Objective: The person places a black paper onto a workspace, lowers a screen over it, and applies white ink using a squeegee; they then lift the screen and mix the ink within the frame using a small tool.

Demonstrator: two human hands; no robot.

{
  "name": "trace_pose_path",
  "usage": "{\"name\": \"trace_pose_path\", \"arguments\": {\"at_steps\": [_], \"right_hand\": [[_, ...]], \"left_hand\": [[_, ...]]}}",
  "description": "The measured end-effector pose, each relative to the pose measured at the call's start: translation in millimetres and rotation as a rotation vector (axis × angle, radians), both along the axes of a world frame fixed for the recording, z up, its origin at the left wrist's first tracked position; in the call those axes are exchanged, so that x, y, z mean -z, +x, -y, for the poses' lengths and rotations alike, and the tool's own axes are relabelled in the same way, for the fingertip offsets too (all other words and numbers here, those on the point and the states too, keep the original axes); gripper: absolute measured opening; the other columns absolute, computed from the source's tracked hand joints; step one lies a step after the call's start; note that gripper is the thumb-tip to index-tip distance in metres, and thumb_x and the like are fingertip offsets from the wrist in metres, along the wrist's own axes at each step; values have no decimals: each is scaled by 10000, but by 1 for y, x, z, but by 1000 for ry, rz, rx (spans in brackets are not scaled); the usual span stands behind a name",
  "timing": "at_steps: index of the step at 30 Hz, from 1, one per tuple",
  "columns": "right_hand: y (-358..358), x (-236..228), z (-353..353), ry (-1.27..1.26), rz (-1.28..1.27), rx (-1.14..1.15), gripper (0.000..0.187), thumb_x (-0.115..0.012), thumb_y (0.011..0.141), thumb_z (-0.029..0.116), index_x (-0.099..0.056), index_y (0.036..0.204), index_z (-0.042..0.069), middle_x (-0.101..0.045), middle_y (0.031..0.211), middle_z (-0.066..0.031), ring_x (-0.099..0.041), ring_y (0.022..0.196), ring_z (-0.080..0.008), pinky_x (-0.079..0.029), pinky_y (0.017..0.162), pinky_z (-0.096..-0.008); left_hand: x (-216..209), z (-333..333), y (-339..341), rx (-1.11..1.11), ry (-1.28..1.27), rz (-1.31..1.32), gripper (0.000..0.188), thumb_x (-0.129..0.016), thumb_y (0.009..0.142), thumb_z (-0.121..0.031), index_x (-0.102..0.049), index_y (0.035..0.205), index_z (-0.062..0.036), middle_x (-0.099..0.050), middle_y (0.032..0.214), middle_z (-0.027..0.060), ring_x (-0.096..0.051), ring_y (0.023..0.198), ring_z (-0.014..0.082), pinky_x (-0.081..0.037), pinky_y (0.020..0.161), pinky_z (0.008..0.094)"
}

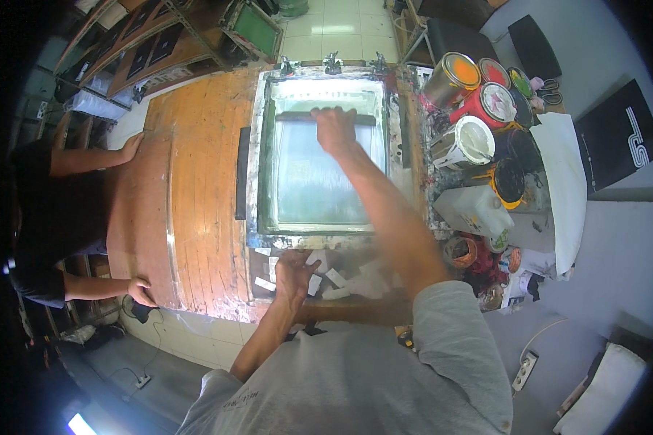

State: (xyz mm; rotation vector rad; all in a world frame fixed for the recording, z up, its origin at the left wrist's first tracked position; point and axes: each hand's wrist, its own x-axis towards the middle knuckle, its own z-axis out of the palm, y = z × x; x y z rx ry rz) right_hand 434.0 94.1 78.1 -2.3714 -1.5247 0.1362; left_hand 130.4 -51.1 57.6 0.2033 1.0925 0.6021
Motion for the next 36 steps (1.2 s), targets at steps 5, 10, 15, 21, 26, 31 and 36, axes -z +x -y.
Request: {"name": "trace_pose_path", "arguments": {"at_steps": [5,10,15,21,26,31,36], "right_hand": [[-12,-46,25,-226,-162,-119,489,-660,836,-12,-708,1282,183,-768,1089,-107,-717,1036,-284,-491,898,-492],[-112,-70,149,218,-162,-179,510,-630,747,-83,-698,1220,94,-742,1126,-154,-686,1064,-314,-447,852,-494],[-141,-117,177,447,-17,-153,624,-637,730,-79,-674,1336,67,-694,1295,-147,-630,1196,-350,-408,991,-544],[-66,-221,104,772,262,-261,347,-685,778,41,-686,1123,80,-712,1068,-58,-660,1047,-257,-466,913,-478],[-55,-336,51,288,-257,-30,336,-563,859,-62,-741,1138,-4,-752,906,-212,-743,808,-300,-606,792,-424],[-3,-339,53,514,-89,-236,296,-580,860,-36,-768,1083,12,-753,934,-223,-736,816,-296,-598,800,-417],[3,-354,25,398,-68,-202,301,-604,880,17,-764,1134,33,-756,924,-179,-695,772,-263,-548,747,-411]], "left_hand": [[4,3,-7,3,37,40,247,-617,809,-69,-520,1035,-95,-622,1091,97,-612,1094,262,-475,922,574],[-32,-1,-3,-2,44,66,320,-631,820,-78,-507,1116,-77,-629,1113,109,-622,1095,266,-493,938,540],[-95,-19,-4,72,225,197,323,-586,857,-95,-511,1169,-59,-632,1156,117,-619,1160,290,-470,1033,516],[-157,-97,22,191,754,443,364,-502,1022,-241,-598,1254,23,-713,1179,206,-669,1136,322,-414,1106,532],[-19,-195,-12,136,864,-672,503,-567,1050,-436,-620,1240,27,-712,1123,193,-672,1069,311,-416,1059,495],[13,-196,15,590,901,-1578,398,-708,947,-438,-672,1134,-89,-602,1231,128,-567,1191,317,-420,977,577],[35,-203,10,645,991,-1702,321,-774,899,-363,-704,1019,-74,-644,1155,131,-624,1096,324,-483,884,537]]}}
